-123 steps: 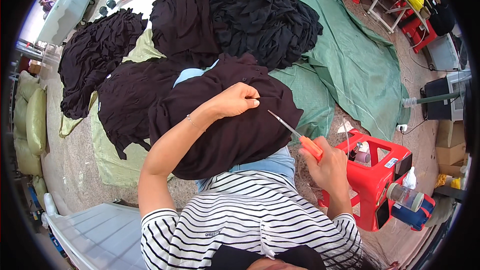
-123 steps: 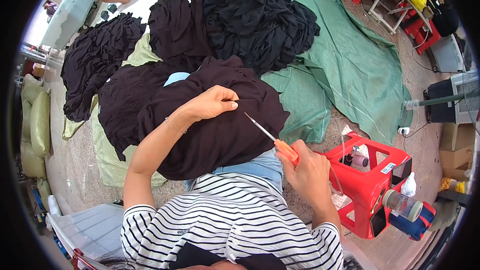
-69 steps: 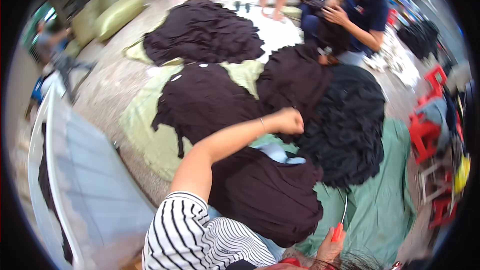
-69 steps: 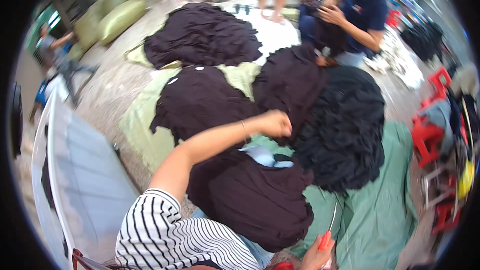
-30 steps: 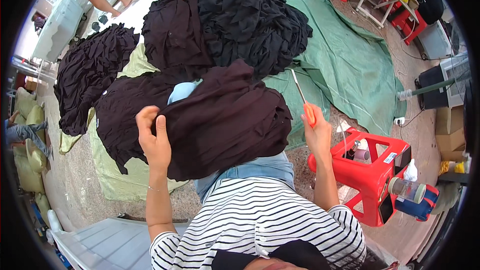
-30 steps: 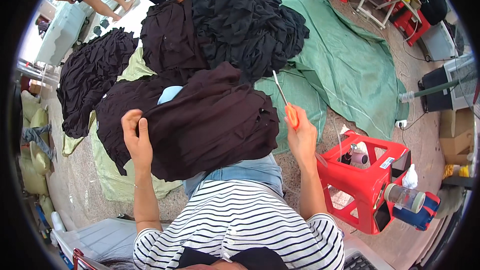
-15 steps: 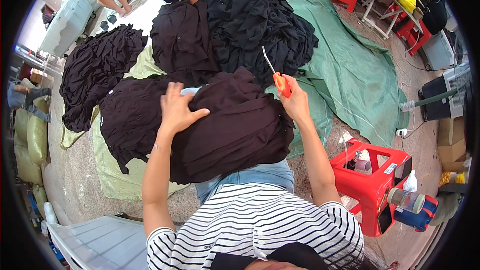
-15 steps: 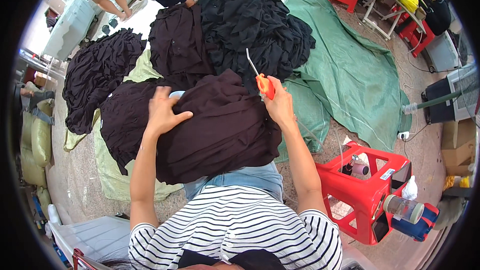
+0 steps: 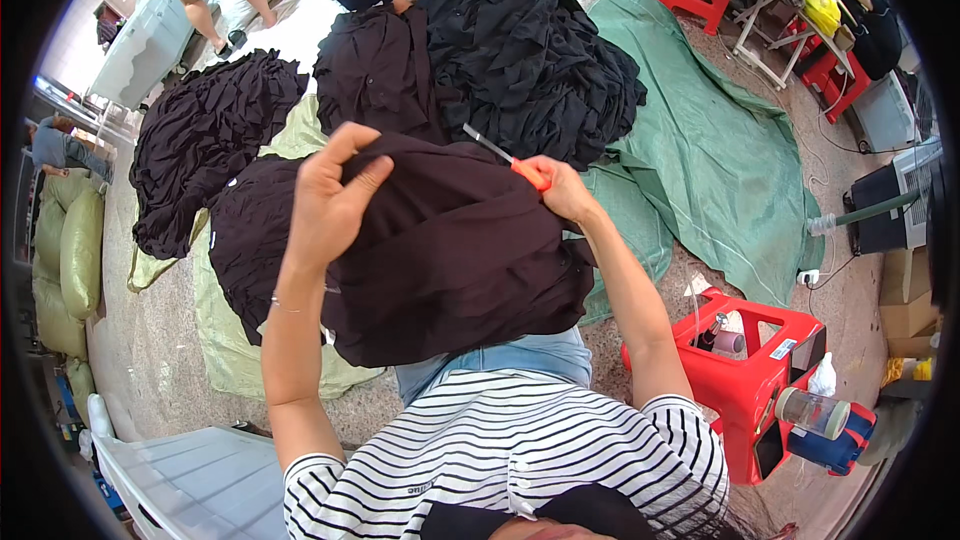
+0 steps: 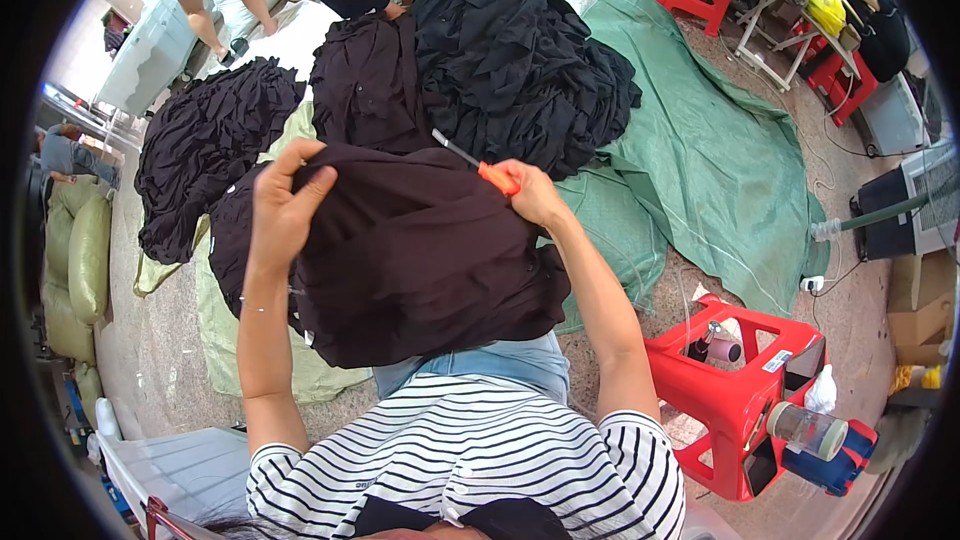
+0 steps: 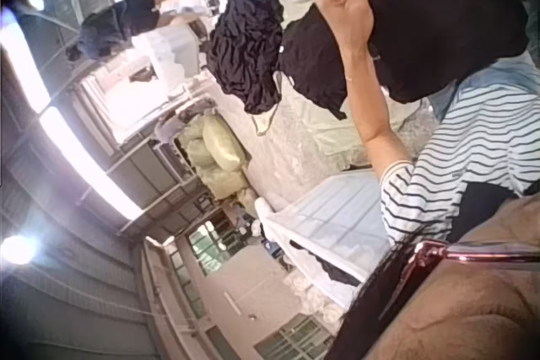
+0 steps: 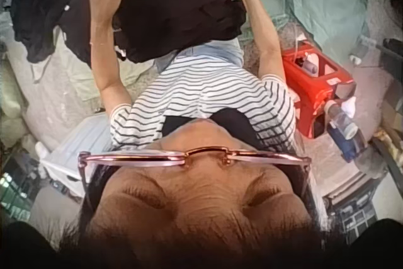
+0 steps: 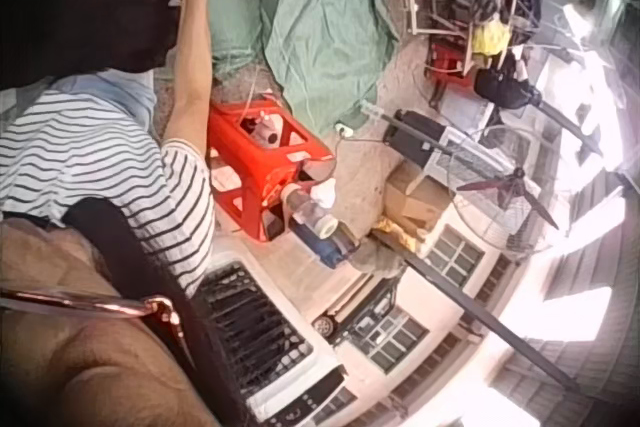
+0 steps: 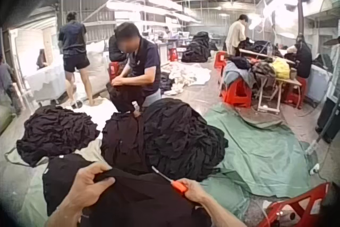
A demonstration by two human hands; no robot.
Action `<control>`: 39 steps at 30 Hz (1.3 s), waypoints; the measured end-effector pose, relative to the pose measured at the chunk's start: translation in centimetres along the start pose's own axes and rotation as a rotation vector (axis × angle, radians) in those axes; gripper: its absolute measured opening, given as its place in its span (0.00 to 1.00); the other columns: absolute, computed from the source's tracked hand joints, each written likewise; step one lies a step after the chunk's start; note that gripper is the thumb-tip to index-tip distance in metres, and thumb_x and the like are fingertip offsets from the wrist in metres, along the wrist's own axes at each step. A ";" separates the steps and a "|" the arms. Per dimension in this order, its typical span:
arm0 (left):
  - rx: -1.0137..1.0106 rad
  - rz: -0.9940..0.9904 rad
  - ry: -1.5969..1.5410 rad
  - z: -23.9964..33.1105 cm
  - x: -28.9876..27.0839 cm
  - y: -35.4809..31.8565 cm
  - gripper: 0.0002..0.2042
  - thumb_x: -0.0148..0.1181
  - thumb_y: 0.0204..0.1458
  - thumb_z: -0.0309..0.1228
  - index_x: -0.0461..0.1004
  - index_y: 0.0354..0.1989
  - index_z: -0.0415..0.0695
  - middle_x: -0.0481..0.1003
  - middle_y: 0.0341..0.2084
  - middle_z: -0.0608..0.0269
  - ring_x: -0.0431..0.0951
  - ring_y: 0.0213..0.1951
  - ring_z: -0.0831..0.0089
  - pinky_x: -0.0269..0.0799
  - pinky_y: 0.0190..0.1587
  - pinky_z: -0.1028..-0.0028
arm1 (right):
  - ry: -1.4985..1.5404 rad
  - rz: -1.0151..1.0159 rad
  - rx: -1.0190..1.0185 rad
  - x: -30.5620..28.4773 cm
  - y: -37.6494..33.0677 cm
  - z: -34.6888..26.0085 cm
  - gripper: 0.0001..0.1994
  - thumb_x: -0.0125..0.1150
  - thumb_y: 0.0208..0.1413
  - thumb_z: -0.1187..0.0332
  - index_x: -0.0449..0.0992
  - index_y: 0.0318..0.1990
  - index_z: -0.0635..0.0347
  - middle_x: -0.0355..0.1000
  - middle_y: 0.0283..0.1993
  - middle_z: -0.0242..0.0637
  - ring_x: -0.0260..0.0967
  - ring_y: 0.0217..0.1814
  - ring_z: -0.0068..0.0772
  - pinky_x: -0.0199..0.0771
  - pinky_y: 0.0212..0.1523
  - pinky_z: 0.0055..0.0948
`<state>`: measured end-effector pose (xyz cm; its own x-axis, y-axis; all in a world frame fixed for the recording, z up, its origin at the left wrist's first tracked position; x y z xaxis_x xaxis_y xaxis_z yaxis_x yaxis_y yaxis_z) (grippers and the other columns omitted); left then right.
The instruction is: Trimming loose threads from black garments using a pair of scissors.
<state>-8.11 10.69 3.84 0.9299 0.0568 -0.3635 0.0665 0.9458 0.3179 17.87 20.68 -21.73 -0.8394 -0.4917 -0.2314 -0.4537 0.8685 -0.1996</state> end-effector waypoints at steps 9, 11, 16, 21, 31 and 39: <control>0.184 0.056 -0.009 9.1 -4.9 0.5 0.06 0.62 0.60 0.25 0.74 0.41 0.37 0.71 0.33 0.76 0.66 0.37 0.88 0.61 0.43 0.86 | 0.036 0.087 -0.144 -3.2 -1.0 -7.6 0.32 0.73 0.48 0.76 0.68 0.63 0.60 0.73 0.54 0.31 0.71 0.58 0.25 0.70 0.60 0.28; 0.168 0.051 0.012 9.9 -5.0 -0.1 0.06 0.62 0.60 0.26 0.74 0.41 0.37 0.71 0.33 0.76 0.66 0.37 0.88 0.61 0.43 0.87 | 0.164 0.023 -0.193 -2.2 -2.1 -8.4 0.36 0.76 0.46 0.74 0.66 0.64 0.60 0.71 0.57 0.32 0.69 0.61 0.26 0.68 0.62 0.28; 0.120 0.122 -0.064 12.4 -5.4 -2.5 0.09 0.63 0.60 0.30 0.74 0.41 0.37 0.72 0.33 0.75 0.66 0.36 0.88 0.60 0.43 0.87 | 0.150 -0.098 -0.475 0.6 -6.4 -11.6 0.60 0.87 0.30 0.65 0.52 0.74 0.54 0.63 0.68 0.37 0.57 0.72 0.33 0.55 0.71 0.32; 0.134 0.213 -0.075 15.2 -5.3 -4.8 0.14 0.66 0.55 0.35 0.74 0.41 0.36 0.73 0.33 0.70 0.69 0.37 0.83 0.61 0.45 0.84 | -0.221 -0.093 -0.282 3.2 -8.9 -10.6 0.52 0.82 0.34 0.69 0.58 0.71 0.47 0.69 0.64 0.41 0.68 0.66 0.44 0.67 0.63 0.38; 0.372 0.719 0.188 20.9 -12.8 -10.3 0.17 0.53 0.60 0.35 0.73 0.47 0.30 0.74 0.42 0.54 0.76 0.46 0.69 0.68 0.52 0.76 | 0.105 0.557 -0.626 -8.1 -19.6 -22.7 0.24 0.59 0.42 0.85 0.75 0.51 0.62 0.75 0.48 0.32 0.72 0.50 0.23 0.70 0.53 0.24; -0.633 -0.212 0.812 -11.7 -15.6 -9.6 0.13 0.60 0.58 0.39 0.77 0.31 0.41 0.75 0.23 0.61 0.74 0.30 0.73 0.69 0.38 0.70 | -0.560 0.582 -0.471 -6.8 -14.7 -24.0 0.22 0.68 0.49 0.74 0.74 0.54 0.51 0.79 0.40 0.41 0.79 0.38 0.35 0.75 0.41 0.29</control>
<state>-27.53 4.47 -3.81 0.3834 -0.1535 -0.9107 -0.2197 0.9426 -0.2513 23.05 12.80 5.66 -0.7618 0.1764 -0.6233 -0.1848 0.8631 0.4701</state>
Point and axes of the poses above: each hand's wrist, its own y-axis towards the middle knuckle, its own x-axis out of the palm, z = x × y, the point moved 6 cm from there along y, towards the middle knuckle
